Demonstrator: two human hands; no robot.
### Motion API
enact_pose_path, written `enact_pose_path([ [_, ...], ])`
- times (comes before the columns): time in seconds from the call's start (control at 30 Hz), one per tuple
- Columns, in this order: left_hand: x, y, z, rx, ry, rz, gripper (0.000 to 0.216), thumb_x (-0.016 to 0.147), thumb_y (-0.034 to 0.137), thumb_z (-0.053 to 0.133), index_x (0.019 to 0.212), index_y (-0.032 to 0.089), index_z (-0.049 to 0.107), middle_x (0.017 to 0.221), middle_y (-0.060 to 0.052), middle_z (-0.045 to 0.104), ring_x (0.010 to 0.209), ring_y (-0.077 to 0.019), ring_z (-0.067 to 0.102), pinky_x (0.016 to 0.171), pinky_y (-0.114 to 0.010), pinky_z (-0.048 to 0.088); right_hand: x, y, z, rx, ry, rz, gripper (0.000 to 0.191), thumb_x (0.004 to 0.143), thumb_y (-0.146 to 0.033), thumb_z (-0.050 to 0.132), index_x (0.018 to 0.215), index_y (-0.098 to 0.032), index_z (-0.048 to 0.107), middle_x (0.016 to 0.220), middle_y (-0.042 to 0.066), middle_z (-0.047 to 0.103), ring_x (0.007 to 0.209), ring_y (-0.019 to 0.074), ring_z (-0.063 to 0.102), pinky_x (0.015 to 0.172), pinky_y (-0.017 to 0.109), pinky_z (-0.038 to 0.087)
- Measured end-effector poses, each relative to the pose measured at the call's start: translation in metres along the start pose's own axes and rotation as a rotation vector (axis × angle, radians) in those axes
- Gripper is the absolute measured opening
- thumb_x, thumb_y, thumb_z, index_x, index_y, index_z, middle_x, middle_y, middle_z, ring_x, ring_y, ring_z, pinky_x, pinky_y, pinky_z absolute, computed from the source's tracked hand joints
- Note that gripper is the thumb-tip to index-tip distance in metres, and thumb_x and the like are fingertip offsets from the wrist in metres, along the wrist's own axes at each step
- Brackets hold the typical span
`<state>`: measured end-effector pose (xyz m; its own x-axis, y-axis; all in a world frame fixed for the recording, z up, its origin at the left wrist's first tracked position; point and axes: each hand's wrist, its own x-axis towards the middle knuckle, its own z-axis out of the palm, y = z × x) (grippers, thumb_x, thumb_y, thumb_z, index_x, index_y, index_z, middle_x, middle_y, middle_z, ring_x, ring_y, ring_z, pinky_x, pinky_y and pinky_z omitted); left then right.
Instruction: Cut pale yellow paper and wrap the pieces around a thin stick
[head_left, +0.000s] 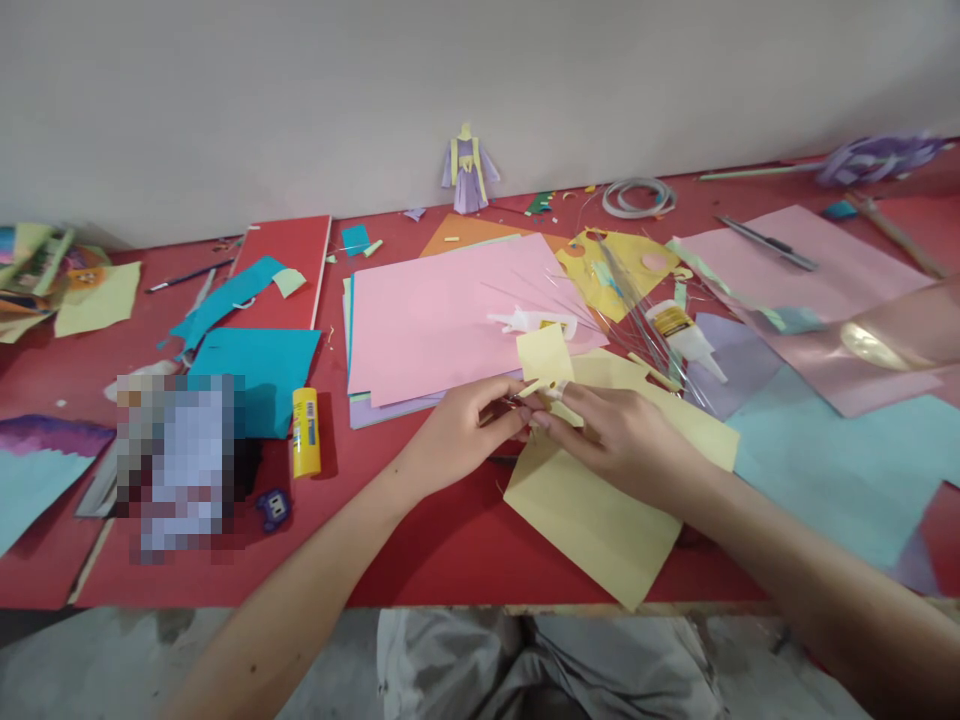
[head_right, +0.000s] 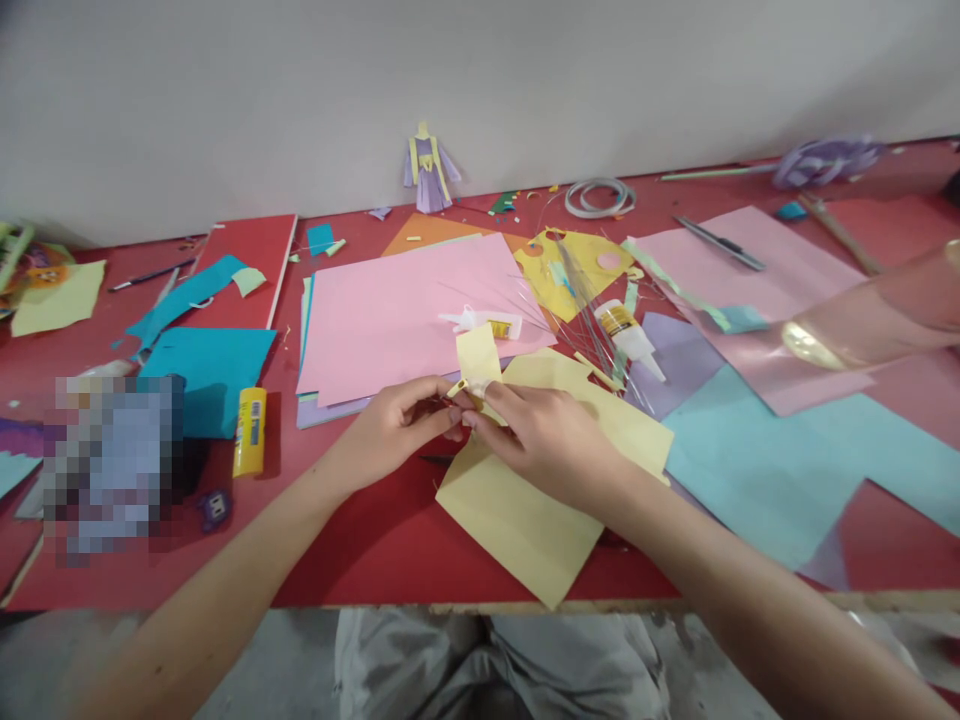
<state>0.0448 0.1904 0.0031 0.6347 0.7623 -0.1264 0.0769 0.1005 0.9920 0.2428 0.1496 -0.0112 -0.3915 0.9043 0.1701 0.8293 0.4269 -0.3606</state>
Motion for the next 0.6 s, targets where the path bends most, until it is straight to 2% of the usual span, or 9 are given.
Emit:
enact_pose_path([
  [0.37,-0.0012,-0.0011,-0.0008,0.084,-0.017,0.025,0.009,0.092,0.014,0.053,0.092,0.014,0.062,0.085,-0.002,0.063,0.078,-0.011,0.063,0.076,-0.023,0.051,0.0004,-0.0002,-0.0001,-0.003,0.012,-0.019,0.025,0.098,-0.033,0.048,0.105,-0.015,0.063,0.08,0.007,0.072,0.063,0.0203,0.066,0.054,0.028,0.038],
  [0.6,-0.0007,-0.0011,-0.0013,0.08,-0.023,0.041,0.008,0.093,0.014,0.053,0.092,0.014,0.061,0.085,-0.001,0.063,0.077,-0.0096,0.062,0.075,-0.021,0.05,0.0001,0.0,-0.0004,-0.025,0.029,-0.037,0.023,0.097,-0.032,0.049,0.102,-0.014,0.063,0.075,0.006,0.07,0.058,0.0185,0.063,0.051,0.028,0.035],
])
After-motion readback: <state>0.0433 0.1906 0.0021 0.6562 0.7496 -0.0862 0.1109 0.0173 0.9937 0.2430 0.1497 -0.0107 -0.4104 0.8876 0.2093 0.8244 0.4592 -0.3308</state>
